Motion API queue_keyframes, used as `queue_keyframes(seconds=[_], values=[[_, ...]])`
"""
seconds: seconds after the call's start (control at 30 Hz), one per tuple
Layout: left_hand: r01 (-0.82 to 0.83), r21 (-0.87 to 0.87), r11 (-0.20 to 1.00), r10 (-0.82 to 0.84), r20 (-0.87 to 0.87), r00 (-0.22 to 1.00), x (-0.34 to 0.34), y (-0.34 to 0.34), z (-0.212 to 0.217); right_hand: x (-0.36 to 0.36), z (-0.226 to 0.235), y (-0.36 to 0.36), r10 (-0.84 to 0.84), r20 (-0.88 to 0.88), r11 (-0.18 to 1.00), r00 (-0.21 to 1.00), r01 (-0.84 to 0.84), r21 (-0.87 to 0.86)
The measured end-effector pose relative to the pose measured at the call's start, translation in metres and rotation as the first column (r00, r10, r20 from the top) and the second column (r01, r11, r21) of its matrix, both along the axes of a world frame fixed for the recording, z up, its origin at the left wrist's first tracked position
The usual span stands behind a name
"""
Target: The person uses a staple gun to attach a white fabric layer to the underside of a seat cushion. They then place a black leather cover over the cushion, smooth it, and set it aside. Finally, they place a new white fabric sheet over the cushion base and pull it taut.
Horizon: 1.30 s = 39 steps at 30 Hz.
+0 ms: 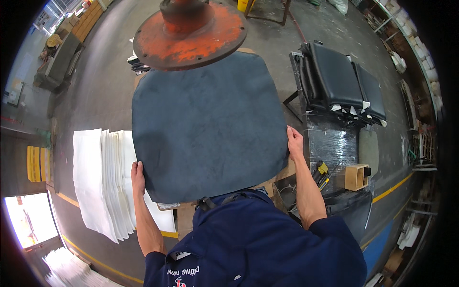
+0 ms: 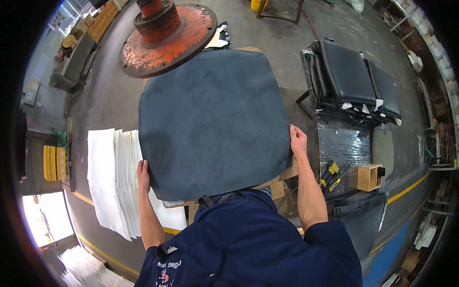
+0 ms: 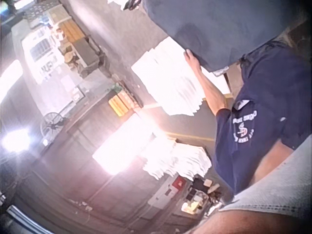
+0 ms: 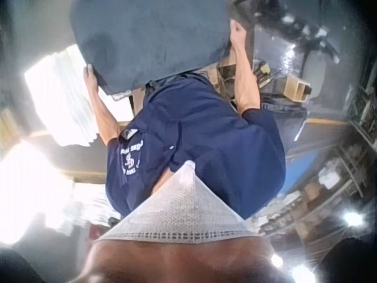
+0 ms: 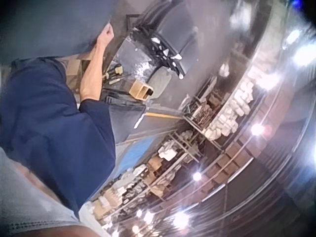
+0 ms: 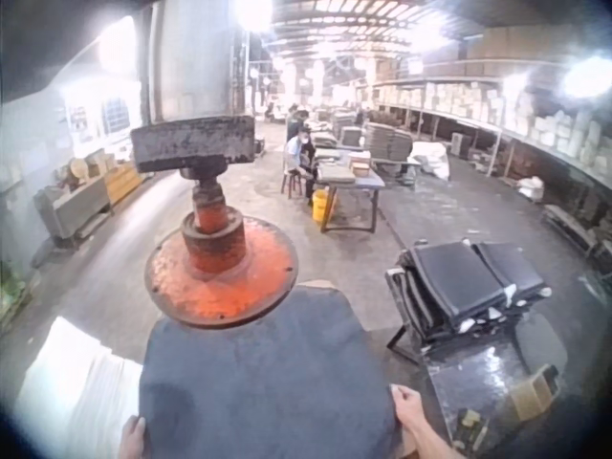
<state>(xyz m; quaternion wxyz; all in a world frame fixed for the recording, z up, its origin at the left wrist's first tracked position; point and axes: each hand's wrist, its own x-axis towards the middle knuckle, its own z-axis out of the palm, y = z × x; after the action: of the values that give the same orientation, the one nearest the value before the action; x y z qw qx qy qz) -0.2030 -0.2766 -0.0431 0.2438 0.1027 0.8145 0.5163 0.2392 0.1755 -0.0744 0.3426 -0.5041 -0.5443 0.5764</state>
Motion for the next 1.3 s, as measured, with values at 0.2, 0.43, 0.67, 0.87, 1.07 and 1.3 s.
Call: queue_keyframes(seconds=[0.2,0.43,0.67,0.87,1.07,1.3], values=[[0.006,-0.005,1.0,-0.007,-0.088,0.996,-0.001,0.0,0.0,0.006,-0.01,0.002,0.026,-0.059,0.997,0.998,-0.031,-0.07],[-0.027,-0.003,1.0,0.026,-0.123,0.992,-0.001,0.011,0.003,0.019,-0.018,0.006,0.01,0.18,0.992,0.984,-0.033,0.124],[-0.064,0.048,0.997,0.067,-0.057,0.996,0.002,0.004,-0.013,0.007,-0.009,0.008,0.026,0.12,1.0,0.992,-0.025,-0.012],[-0.093,0.027,0.995,0.094,-0.057,0.994,0.004,-0.005,-0.018,0.003,-0.008,0.018,0.067,0.1,0.998,0.993,-0.067,-0.003],[-0.113,0.064,0.992,0.114,-0.017,0.993,0.008,-0.009,-0.015,-0.001,-0.005,0.025,0.083,0.095,0.992,0.992,-0.073,-0.098],[-0.123,0.112,0.986,0.123,-0.002,0.992,0.011,-0.01,-0.016,-0.001,-0.003,0.032,0.115,0.09,0.983,0.989,-0.1,-0.157]])
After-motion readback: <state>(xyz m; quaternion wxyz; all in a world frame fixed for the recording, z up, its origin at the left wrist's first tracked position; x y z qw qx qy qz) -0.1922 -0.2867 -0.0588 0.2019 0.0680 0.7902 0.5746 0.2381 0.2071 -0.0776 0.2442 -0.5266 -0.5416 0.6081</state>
